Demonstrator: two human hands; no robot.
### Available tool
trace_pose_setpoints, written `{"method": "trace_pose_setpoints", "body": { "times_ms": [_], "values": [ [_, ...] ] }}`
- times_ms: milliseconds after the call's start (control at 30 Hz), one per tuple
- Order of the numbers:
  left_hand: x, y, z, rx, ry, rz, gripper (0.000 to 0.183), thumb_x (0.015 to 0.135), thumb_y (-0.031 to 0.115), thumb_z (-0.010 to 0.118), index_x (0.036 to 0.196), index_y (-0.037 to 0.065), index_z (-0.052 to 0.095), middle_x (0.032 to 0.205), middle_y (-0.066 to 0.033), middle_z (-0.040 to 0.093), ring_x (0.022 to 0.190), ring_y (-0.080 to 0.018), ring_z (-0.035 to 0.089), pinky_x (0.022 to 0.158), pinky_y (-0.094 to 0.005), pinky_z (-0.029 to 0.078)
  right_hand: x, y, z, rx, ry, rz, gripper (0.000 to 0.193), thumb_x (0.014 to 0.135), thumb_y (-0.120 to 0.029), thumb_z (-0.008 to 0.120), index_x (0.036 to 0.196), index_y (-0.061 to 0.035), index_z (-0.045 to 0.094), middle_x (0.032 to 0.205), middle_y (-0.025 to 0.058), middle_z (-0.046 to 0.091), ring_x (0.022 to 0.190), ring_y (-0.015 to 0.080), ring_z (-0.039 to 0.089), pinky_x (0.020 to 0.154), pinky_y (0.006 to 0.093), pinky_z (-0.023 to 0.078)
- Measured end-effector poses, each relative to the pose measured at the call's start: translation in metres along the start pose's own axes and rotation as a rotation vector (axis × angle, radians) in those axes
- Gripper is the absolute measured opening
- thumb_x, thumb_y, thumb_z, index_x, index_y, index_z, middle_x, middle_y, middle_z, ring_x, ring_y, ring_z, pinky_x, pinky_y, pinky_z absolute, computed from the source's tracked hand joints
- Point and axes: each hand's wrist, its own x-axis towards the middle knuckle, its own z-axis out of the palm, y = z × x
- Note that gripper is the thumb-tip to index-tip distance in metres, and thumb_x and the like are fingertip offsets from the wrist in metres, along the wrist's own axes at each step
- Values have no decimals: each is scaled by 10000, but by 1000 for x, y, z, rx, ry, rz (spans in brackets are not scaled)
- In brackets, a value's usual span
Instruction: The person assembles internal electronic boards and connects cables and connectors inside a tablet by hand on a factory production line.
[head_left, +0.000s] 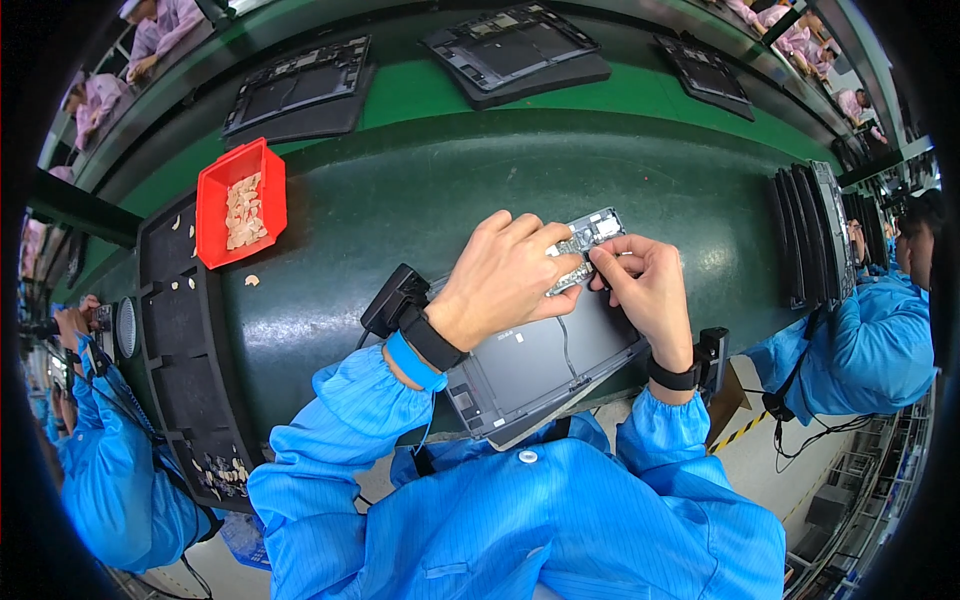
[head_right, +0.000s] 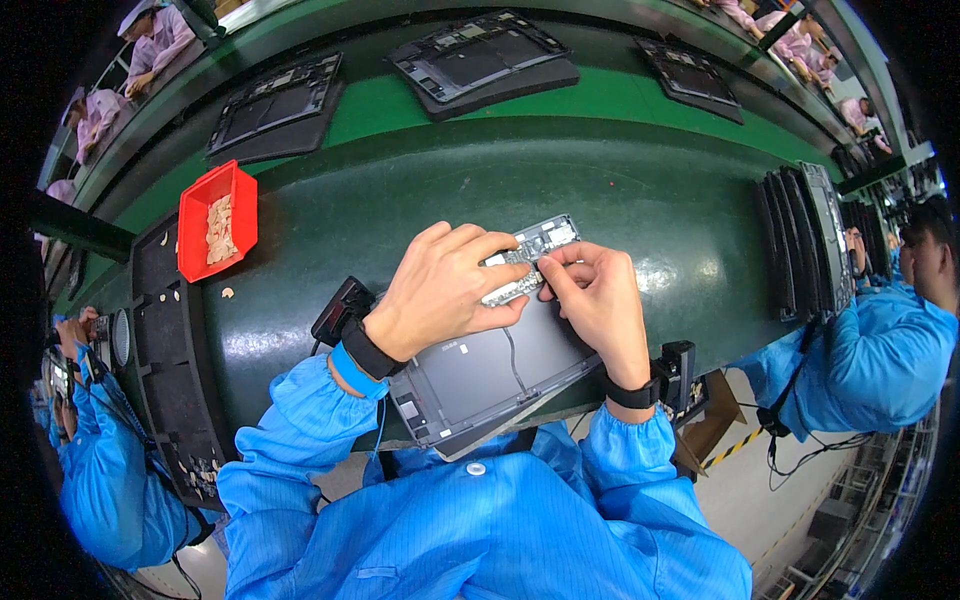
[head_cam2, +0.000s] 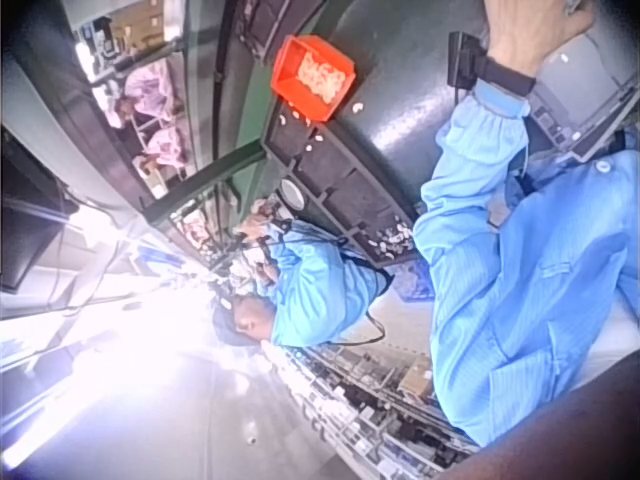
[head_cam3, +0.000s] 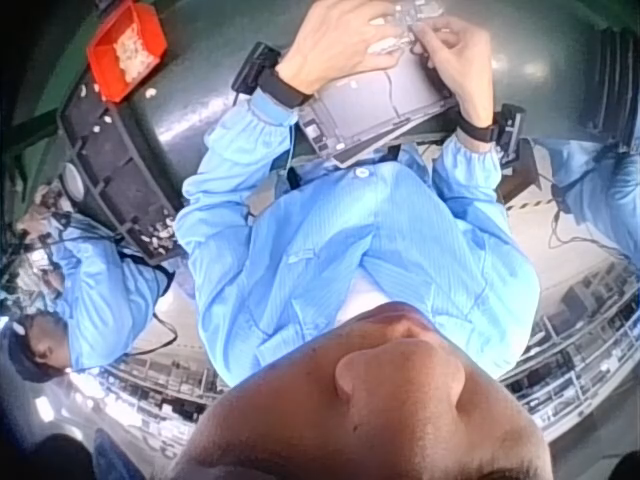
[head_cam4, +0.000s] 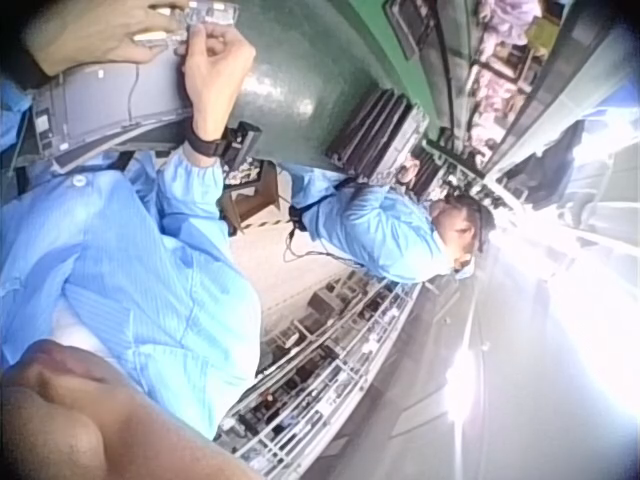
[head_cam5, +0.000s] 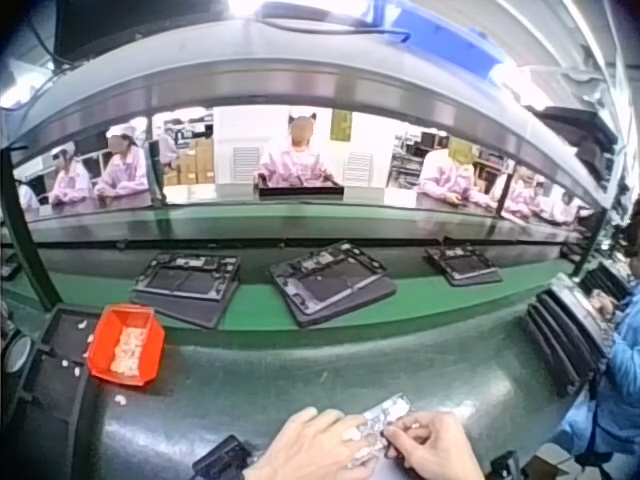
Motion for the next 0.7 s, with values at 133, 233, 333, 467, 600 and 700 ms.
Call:
{"method": "trace_pose_setpoints", "body": {
  "times_ms": [133, 233, 333, 467, 600, 700],
  "values": [
    [0, 1, -1, -1, -1, 2, 255, 792, 341, 779, 989, 180, 789, 1135, -34, 722, 954, -207, 664, 779, -368, 498, -2, -1, 0, 3, -6, 16, 197, 964, -136, 704, 960, 60, 720, 682, 55, 723, 552, 53, 584, 493, 227, 447],
    [0, 0, 0, -3, 7, 5, 255, 791, 340, 778, 991, 183, 792, 1131, -37, 723, 950, -207, 664, 778, -366, 497, -2, -2, 0, 19, -13, 15, 190, 967, -131, 700, 960, 57, 720, 681, 50, 721, 553, 52, 580, 491, 225, 442],
    [0, 0, 0, -3, 6, 4, 255, 791, 339, 777, 994, 186, 794, 1129, -38, 723, 951, -207, 662, 780, -364, 496, -2, -2, 1, 23, -11, 11, 186, 970, -129, 696, 956, 55, 720, 682, 48, 720, 553, 51, 578, 491, 224, 441],
    [0, 0, 0, 3, -11, -6, 253, 791, 339, 778, 995, 190, 795, 1130, -40, 723, 953, -208, 661, 783, -363, 495, -2, -4, 2, 15, -10, 20, 183, 971, -127, 693, 953, 53, 717, 684, 48, 719, 553, 50, 576, 491, 225, 441],
    [0, 0, 0, 3, -32, -9, 245, 790, 334, 779, 993, 198, 795, 1128, -35, 719, 948, -206, 660, 779, -364, 494, -1, -2, 1, 19, -14, 30, 182, 971, -126, 692, 957, 54, 716, 684, 49, 717, 549, 52, 574, 491, 226, 440],
    [0, 0, 0, 10, -38, -8, 240, 783, 329, 780, 988, 204, 792, 1120, -29, 714, 944, -202, 659, 774, -363, 493, 0, -1, 1, 22, -15, 47, 183, 971, -124, 691, 962, 57, 714, 681, 51, 715, 548, 54, 574, 492, 227, 440]
  ]
}}
